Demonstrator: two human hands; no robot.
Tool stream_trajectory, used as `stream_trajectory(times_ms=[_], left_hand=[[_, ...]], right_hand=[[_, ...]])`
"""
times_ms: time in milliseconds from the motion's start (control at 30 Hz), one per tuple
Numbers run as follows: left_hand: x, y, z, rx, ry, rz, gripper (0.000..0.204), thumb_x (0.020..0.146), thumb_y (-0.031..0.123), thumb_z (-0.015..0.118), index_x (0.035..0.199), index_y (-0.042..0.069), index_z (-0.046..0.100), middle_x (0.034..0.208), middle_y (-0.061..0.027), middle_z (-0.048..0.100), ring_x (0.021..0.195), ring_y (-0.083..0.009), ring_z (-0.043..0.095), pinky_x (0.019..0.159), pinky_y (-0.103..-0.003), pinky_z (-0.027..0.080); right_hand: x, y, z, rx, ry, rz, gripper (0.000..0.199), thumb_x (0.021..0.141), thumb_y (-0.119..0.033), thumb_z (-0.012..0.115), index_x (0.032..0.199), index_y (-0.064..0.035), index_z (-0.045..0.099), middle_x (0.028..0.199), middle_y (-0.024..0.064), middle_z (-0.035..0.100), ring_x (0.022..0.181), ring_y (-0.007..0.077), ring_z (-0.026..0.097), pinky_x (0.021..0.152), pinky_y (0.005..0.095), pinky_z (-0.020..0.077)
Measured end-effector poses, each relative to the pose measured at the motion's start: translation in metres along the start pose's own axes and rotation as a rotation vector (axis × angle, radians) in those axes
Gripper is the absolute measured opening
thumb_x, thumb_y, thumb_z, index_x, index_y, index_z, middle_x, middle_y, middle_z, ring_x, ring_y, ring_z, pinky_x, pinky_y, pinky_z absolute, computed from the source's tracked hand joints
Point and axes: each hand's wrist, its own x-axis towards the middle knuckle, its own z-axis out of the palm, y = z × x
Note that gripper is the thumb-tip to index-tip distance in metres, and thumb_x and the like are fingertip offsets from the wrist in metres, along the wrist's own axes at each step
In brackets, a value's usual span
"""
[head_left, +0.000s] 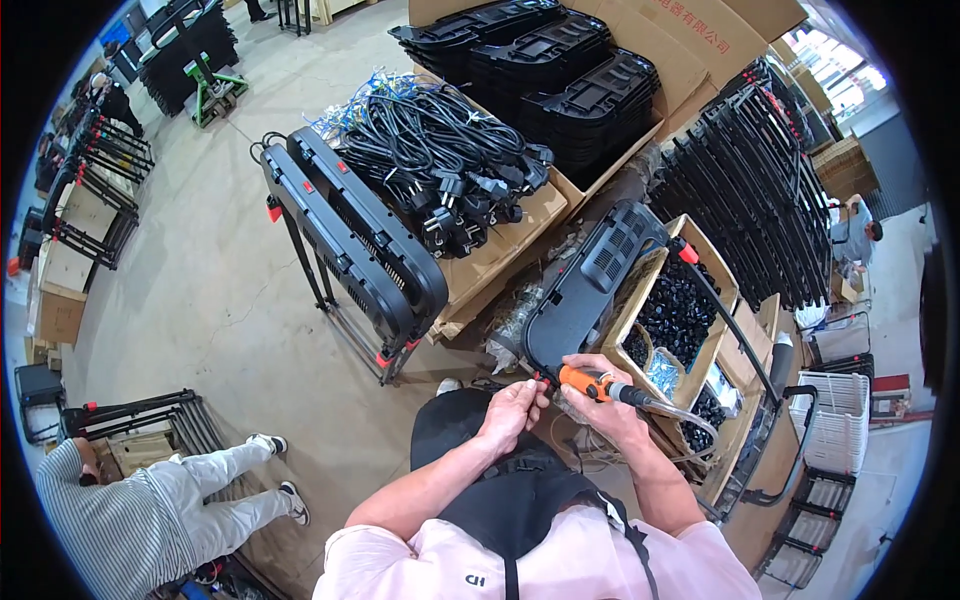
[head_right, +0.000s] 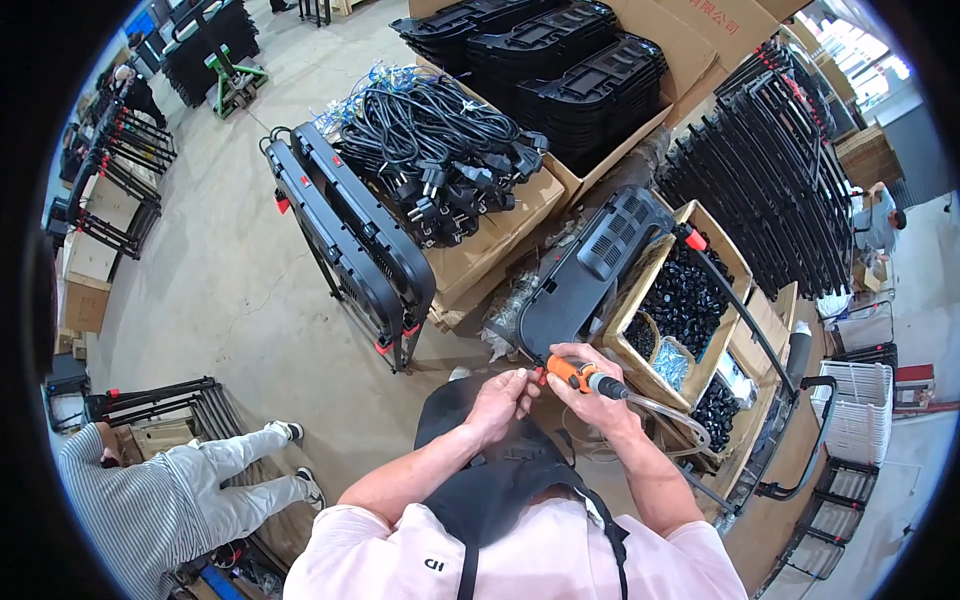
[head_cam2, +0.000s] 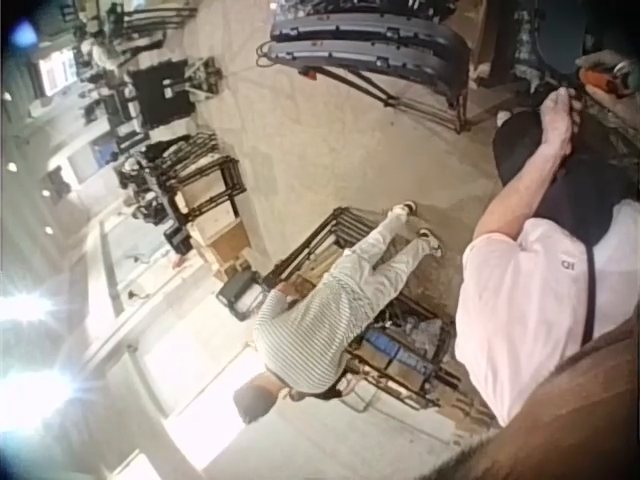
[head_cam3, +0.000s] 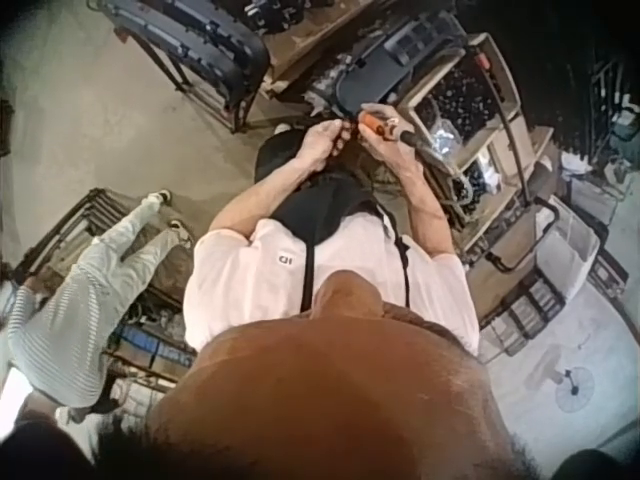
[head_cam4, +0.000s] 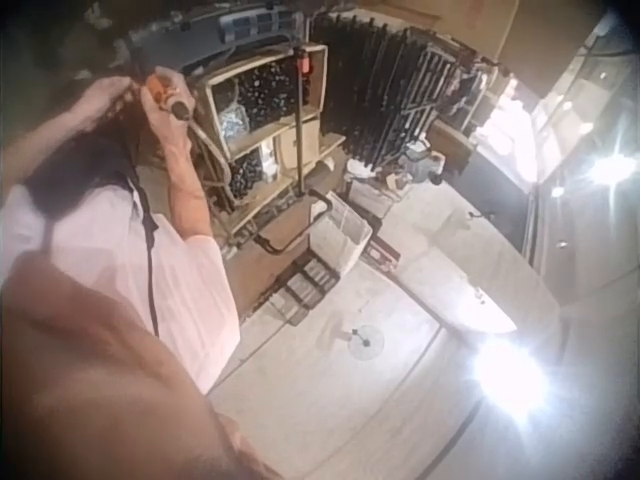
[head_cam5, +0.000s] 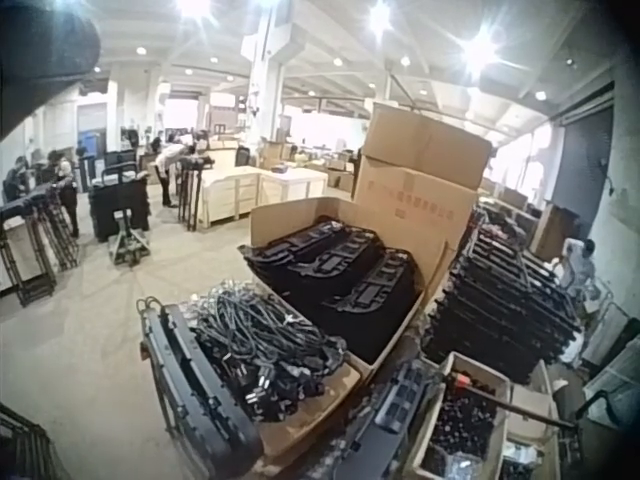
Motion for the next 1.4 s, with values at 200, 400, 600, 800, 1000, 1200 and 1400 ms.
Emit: stream_trajectory(times_ms=[200,400,600,800,1000,1200,1400], left_hand=[[0.005,0.021,0.005,-0.326,0.051,-0.072,0.032,0.11,0.035,0.059,0.117,0.005,0.068,0.093,-0.0041,0.074,0.066,-0.0102,0.06,0.056,-0.026,0.049],[0.035,0.037,0.014,-0.488,0.008,-0.154,0.032,0.107,0.04,0.065,0.106,0.008,0.068,0.079,0.002,0.064,0.063,-0.0099,0.055,0.052,-0.024,0.042],[0.054,0.049,0.023,-0.548,-0.098,-0.191,0.032,0.108,0.04,0.062,0.111,0.008,0.064,0.079,0.0044,0.055,0.063,-0.0092,0.048,0.052,-0.022,0.04],[0.066,0.058,0.024,-0.614,-0.163,-0.245,0.032,0.11,0.039,0.059,0.116,0.008,0.063,0.077,0.004,0.052,0.062,-0.0091,0.048,0.051,-0.022,0.039],[0.062,0.06,0.033,-0.544,-0.14,-0.197,0.034,0.11,0.039,0.058,0.119,0.007,0.065,0.075,0.0049,0.051,0.062,-0.0082,0.048,0.053,-0.022,0.039],[0.056,0.059,0.029,-0.235,-0.083,-0.127,0.03,0.112,0.029,0.057,0.127,0.004,0.066,0.082,0.0041,0.06,0.066,-0.0069,0.053,0.057,-0.023,0.045],[0.058,0.065,0.017,-0.24,-0.142,-0.119,0.024,0.11,0.019,0.06,0.127,0.003,0.066,0.092,0.0003,0.067,0.071,-0.0082,0.061,0.063,-0.023,0.054]], right_hand=[[-0.008,-0.003,-0.005,0.226,0.15,0.107,0.047,0.086,-0.003,0.081,0.129,-0.003,0.063,0.126,0.0144,0.073,0.112,0.0215,0.071,0.1,0.0368,0.0569],[-0.008,-0.017,-0.024,0.519,0.178,0.166,0.052,0.088,-0.006,0.082,0.133,-0.0024,0.057,0.131,0.0167,0.069,0.121,0.0242,0.067,0.107,0.0398,0.053],[-0.001,-0.008,-0.025,0.456,0.217,0.133,0.052,0.087,-0.005,0.083,0.133,-0.0024,0.058,0.131,0.0165,0.069,0.121,0.0249,0.067,0.108,0.0406,0.0532],[0.013,-0.008,-0.029,0.418,0.22,0.156,0.049,0.087,-0.003,0.081,0.131,-0.0023,0.06,0.13,0.0156,0.07,0.122,0.0244,0.067,0.109,0.0403,0.0529],[0.035,-0.007,-0.025,0.368,0.208,0.173,0.052,0.088,0.001,0.077,0.134,-0.003,0.054,0.132,0.0171,0.068,0.122,0.0244,0.066,0.108,0.0403,0.0527],[0.067,-0.002,-0.014,0.304,0.234,0.164,0.049,0.089,0.0,0.078,0.134,-0.0022,0.059,0.13,0.0166,0.07,0.12,0.0231,0.069,0.105,0.0374,0.0555],[0.088,-0.002,-0.003,0.278,0.177,0.184,0.05,0.088,0.0,0.079,0.133,-0.0016,0.058,0.13,0.0157,0.07,0.119,0.0226,0.069,0.105,0.0378,0.0549]])
